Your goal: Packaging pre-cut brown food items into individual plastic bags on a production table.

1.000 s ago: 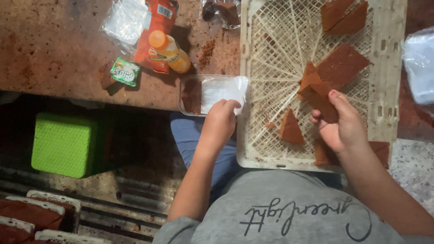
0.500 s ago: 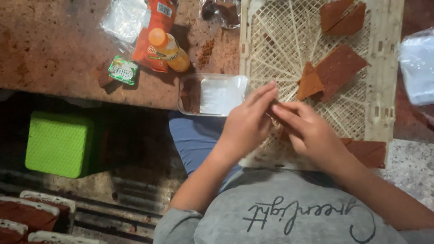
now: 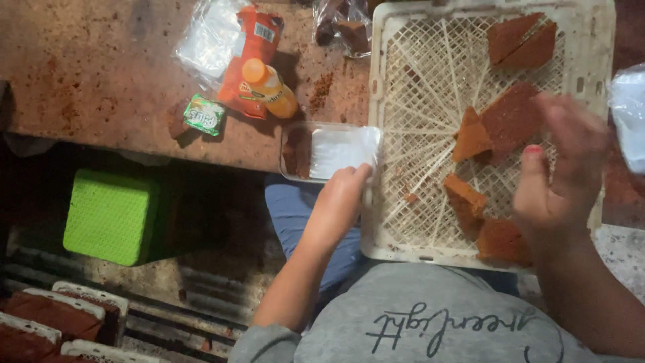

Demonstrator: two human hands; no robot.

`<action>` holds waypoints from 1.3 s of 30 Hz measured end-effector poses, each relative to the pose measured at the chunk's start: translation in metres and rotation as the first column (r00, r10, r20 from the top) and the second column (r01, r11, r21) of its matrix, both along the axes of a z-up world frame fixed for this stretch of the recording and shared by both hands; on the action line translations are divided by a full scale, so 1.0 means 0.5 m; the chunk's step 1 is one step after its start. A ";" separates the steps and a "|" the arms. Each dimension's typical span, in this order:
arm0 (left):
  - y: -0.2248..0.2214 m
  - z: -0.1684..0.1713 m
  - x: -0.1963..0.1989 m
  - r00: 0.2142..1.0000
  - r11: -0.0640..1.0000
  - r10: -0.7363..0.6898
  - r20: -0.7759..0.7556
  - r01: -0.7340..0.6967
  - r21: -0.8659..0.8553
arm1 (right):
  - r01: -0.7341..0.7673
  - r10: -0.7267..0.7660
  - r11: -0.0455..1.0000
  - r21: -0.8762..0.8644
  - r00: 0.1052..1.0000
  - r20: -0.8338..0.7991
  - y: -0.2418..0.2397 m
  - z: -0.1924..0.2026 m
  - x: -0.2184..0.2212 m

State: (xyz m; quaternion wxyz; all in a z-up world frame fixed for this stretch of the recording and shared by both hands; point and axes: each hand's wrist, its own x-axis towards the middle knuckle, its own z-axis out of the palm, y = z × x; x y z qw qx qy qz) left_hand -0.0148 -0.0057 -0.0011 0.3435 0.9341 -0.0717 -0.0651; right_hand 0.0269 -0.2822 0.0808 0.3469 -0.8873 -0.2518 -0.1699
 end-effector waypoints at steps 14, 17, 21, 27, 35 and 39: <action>0.014 -0.035 -0.004 0.877 0.800 0.468 0.111 -0.367 -0.474 | -0.070 -0.289 0.868 -0.491 0.734 -0.615 -0.002 -0.136 -0.072; -0.008 -0.038 -0.002 0.903 0.867 0.327 0.277 -0.170 -0.469 | 0.244 -0.398 0.917 -0.315 0.540 -0.741 0.016 -0.064 -0.042; -0.020 0.007 -0.010 0.942 0.820 0.306 0.138 -0.186 -0.541 | 0.032 -0.181 0.968 -0.251 0.780 -0.599 0.005 -0.082 -0.002; -0.009 0.035 -0.034 0.963 0.871 0.266 0.046 -0.219 -0.440 | -0.198 -0.065 0.859 -0.473 0.873 -0.484 0.008 -0.087 0.076; -0.002 0.000 -0.046 0.878 0.925 0.321 0.355 -0.211 -0.315 | -0.655 0.622 0.750 -0.098 0.747 -0.235 0.073 -0.181 0.082; 0.006 -0.009 -0.065 0.905 0.944 0.272 0.328 -0.184 -0.275 | -0.490 0.248 0.787 -0.375 0.808 -0.535 0.103 -0.104 0.065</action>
